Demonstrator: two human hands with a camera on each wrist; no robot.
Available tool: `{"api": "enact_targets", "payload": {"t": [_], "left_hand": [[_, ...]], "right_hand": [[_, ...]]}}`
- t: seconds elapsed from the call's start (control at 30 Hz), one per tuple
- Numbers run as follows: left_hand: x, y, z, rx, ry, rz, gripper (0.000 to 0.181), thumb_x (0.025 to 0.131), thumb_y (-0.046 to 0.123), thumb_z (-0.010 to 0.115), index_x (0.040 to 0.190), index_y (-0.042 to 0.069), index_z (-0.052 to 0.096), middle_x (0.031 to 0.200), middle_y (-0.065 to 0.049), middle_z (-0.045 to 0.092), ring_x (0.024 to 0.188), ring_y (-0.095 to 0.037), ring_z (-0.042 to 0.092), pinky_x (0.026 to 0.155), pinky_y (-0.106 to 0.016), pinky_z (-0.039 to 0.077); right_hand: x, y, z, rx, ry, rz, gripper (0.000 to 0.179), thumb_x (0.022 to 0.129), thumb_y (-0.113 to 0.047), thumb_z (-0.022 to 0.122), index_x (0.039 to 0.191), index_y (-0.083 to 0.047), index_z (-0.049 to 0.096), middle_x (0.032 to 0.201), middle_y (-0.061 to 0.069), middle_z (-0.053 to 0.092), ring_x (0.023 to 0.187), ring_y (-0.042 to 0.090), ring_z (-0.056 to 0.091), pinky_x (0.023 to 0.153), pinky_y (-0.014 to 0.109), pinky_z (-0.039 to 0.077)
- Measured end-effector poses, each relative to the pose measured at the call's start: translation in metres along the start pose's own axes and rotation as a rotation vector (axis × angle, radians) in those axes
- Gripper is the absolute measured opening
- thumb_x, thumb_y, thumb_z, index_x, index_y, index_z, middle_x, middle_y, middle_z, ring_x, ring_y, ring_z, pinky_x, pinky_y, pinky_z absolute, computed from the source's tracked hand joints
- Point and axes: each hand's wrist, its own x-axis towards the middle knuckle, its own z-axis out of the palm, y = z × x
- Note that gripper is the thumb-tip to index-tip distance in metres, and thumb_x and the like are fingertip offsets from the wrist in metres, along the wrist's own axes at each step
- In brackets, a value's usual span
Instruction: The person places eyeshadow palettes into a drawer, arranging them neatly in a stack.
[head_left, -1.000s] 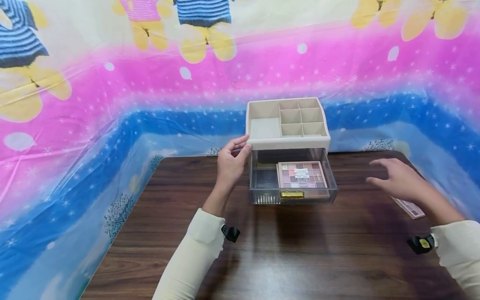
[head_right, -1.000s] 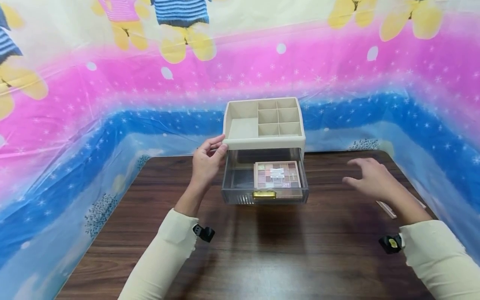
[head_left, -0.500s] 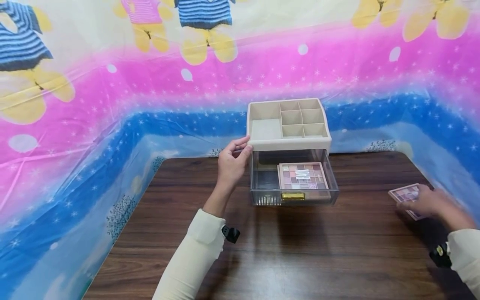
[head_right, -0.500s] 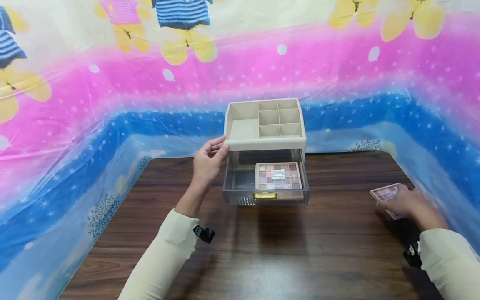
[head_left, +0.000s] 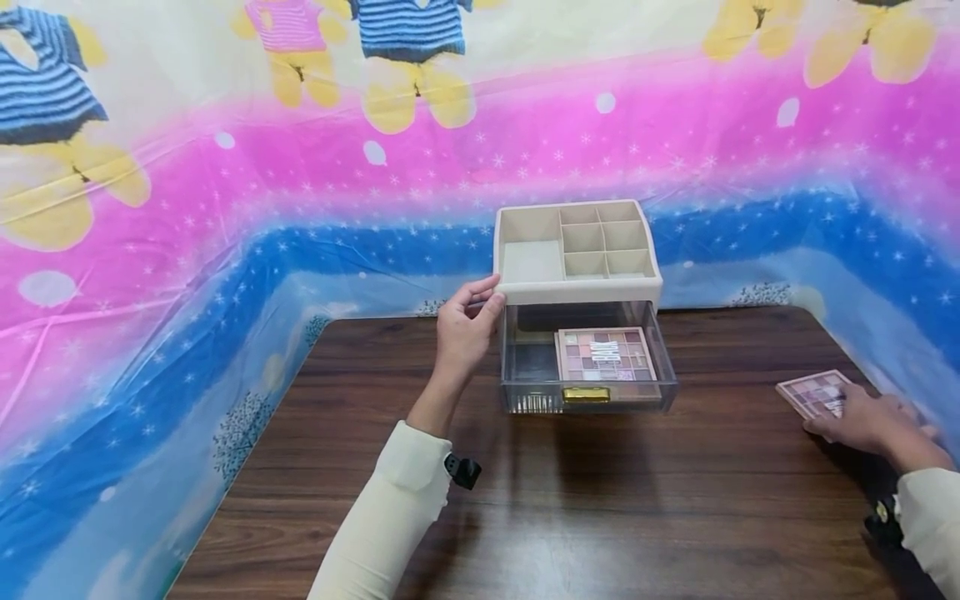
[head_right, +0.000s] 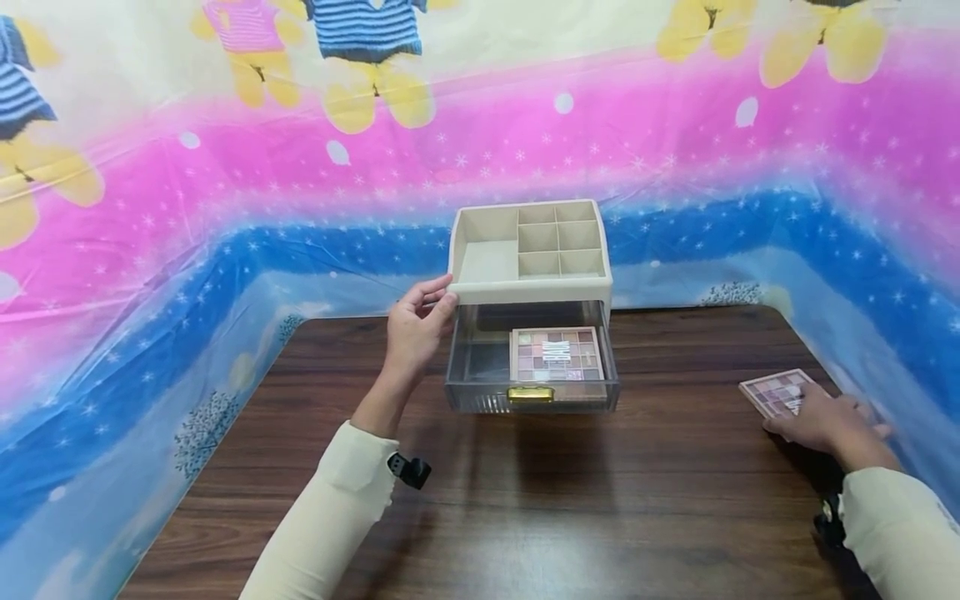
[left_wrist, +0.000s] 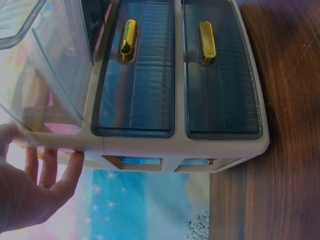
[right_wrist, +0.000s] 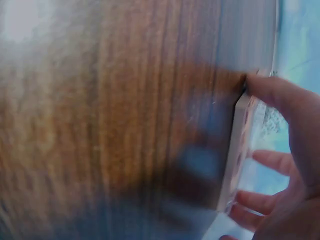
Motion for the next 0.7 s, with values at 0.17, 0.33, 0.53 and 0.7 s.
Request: {"api": "enact_targets", "payload": {"t": [0.17, 0.33, 0.53, 0.7], "left_hand": [[0.000, 0.000, -0.002, 0.007, 0.002, 0.021, 0.029, 0.096, 0.015, 0.072, 0.125, 0.010, 0.073, 0.110, -0.016, 0.072, 0.086, -0.014, 0.067, 0.066, -0.022, 0.057], [-0.001, -0.001, 0.001, 0.017, 0.001, 0.025, 0.029, 0.096, 0.014, 0.072, 0.124, 0.009, 0.073, 0.109, -0.015, 0.072, 0.084, -0.013, 0.068, 0.069, -0.029, 0.060], [-0.001, 0.000, 0.000, -0.002, -0.003, 0.016, 0.030, 0.097, 0.016, 0.071, 0.126, 0.009, 0.072, 0.110, -0.017, 0.072, 0.082, -0.012, 0.065, 0.066, -0.027, 0.058], [-0.001, 0.001, -0.001, 0.009, -0.002, 0.014, 0.031, 0.097, 0.016, 0.071, 0.126, 0.008, 0.072, 0.110, -0.017, 0.072, 0.082, -0.011, 0.065, 0.069, -0.038, 0.060]], "right_hand": [[-0.001, 0.009, 0.003, 0.007, 0.134, -0.120, 0.110, 0.084, -0.075, 0.063, 0.147, 0.010, 0.033, 0.141, 0.049, 0.031, 0.107, 0.076, 0.029, 0.079, 0.086, 0.022], [-0.007, 0.001, 0.001, 0.016, 0.302, -0.285, 0.097, 0.082, -0.064, 0.073, 0.139, 0.009, 0.047, 0.136, 0.044, 0.046, 0.102, 0.066, 0.046, 0.076, 0.071, 0.035], [-0.024, -0.043, -0.030, 0.060, 0.393, -0.476, 0.084, 0.076, -0.050, 0.084, 0.131, 0.006, 0.056, 0.107, 0.035, 0.064, 0.085, 0.041, 0.058, 0.063, 0.041, 0.036], [-0.053, -0.086, -0.057, 0.137, 0.352, -0.554, 0.086, 0.073, -0.046, 0.089, 0.139, -0.002, 0.056, 0.117, 0.036, 0.058, 0.099, 0.044, 0.053, 0.064, 0.037, 0.038]]}}
